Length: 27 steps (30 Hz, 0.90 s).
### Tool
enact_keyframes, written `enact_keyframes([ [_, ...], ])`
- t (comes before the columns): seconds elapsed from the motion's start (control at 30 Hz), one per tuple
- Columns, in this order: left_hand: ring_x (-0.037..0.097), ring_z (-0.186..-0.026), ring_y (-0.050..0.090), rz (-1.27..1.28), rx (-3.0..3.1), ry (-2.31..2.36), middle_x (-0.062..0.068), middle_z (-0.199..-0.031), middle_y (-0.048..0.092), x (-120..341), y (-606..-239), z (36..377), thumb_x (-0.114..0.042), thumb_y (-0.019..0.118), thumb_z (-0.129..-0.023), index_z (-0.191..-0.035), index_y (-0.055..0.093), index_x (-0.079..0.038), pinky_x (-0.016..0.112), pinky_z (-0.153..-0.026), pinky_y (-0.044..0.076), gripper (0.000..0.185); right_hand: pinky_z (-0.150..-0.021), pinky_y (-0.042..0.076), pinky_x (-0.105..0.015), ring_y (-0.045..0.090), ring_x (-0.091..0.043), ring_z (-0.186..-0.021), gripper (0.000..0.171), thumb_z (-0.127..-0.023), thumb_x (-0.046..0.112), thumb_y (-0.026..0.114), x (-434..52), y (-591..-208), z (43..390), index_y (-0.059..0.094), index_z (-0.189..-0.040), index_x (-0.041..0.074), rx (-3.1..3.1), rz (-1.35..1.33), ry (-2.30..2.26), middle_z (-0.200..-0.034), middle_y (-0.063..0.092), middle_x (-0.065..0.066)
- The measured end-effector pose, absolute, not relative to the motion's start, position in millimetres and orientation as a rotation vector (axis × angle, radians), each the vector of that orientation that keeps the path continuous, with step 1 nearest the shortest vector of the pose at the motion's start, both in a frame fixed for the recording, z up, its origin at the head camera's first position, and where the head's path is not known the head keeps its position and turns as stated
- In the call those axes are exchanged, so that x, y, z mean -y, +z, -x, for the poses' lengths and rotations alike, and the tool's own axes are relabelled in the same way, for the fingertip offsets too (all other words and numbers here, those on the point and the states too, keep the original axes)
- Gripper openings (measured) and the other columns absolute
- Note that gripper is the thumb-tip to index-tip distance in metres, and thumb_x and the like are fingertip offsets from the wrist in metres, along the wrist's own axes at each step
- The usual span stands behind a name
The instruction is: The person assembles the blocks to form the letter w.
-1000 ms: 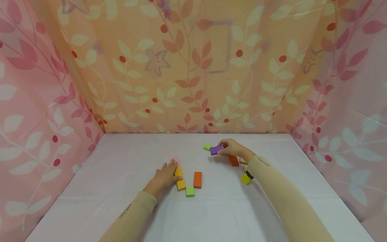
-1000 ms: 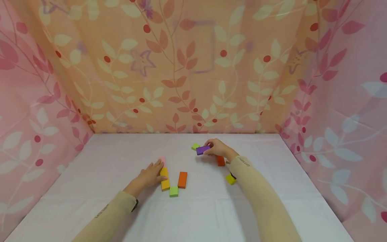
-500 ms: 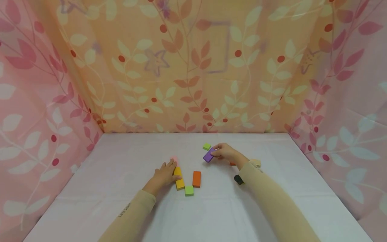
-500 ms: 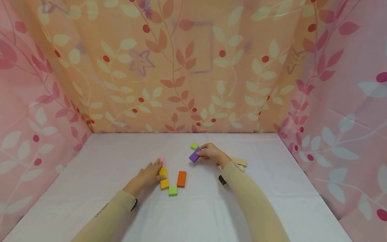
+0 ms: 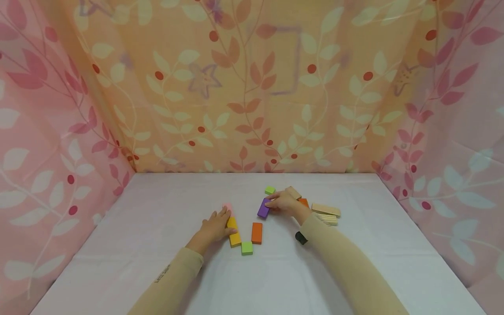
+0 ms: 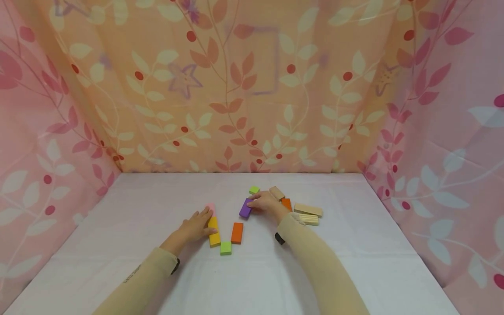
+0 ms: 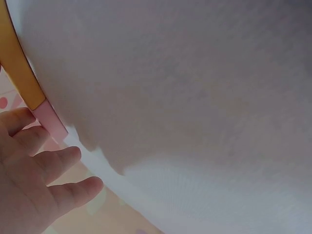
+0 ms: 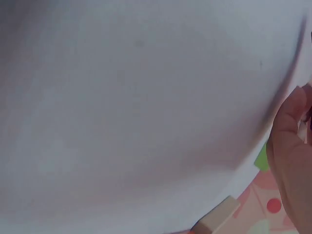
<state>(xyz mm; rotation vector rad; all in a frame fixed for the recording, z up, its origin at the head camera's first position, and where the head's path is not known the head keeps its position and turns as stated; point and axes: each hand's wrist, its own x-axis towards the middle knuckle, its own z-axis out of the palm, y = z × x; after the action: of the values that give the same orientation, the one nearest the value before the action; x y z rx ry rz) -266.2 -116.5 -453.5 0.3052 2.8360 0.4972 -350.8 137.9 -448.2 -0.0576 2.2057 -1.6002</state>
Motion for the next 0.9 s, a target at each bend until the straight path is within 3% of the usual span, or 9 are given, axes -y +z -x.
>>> enact_keyframes([
  [0.2,0.048,-0.139,0.024,-0.302,-2.834,0.487,0.018,-0.157,0.024,115.4,-452.7,265.9,-0.042,0.062,-0.093,-0.150,0.034,-0.002,0.071,-0.104,0.022,0.074,-0.061,0.047,-0.020,0.053,-0.012,-0.069,0.031,-0.090,0.007,0.068,-124.5,-448.8,347.8,0.064,-0.117,-0.008,-2.359,0.105,-1.402,-0.085,0.064,-0.005],
  [0.6,0.047,-0.140,0.023,-0.283,-2.836,0.445,0.017,-0.158,0.024,114.7,-450.0,267.1,-0.043,0.061,-0.093,-0.150,0.034,-0.003,0.070,-0.105,0.021,0.075,-0.056,0.037,-0.021,0.042,-0.012,-0.065,0.038,-0.085,0.011,0.076,-114.8,-447.7,351.8,0.067,-0.122,0.005,-2.437,0.216,-1.151,-0.095,0.059,-0.005],
  [0.73,0.048,-0.139,0.024,-0.282,-2.838,0.439,0.018,-0.157,0.025,113.8,-449.2,267.0,-0.042,0.063,-0.093,-0.149,0.035,-0.002,0.070,-0.105,0.021,0.074,-0.056,0.034,-0.022,0.040,-0.012,-0.066,0.038,-0.083,0.011,0.078,-113.5,-447.5,352.5,0.069,-0.120,0.006,-2.423,0.209,-1.139,-0.104,0.058,-0.006],
  [0.9,0.047,-0.140,0.022,-0.281,-2.837,0.434,0.018,-0.157,0.024,113.5,-449.1,267.7,-0.041,0.062,-0.094,-0.150,0.034,-0.002,0.069,-0.106,0.020,0.074,-0.062,0.036,-0.023,0.044,-0.013,-0.074,0.037,-0.083,0.013,0.078,-113.3,-447.5,351.8,0.069,-0.119,0.008,-2.412,0.209,-1.117,-0.103,0.059,-0.004],
])
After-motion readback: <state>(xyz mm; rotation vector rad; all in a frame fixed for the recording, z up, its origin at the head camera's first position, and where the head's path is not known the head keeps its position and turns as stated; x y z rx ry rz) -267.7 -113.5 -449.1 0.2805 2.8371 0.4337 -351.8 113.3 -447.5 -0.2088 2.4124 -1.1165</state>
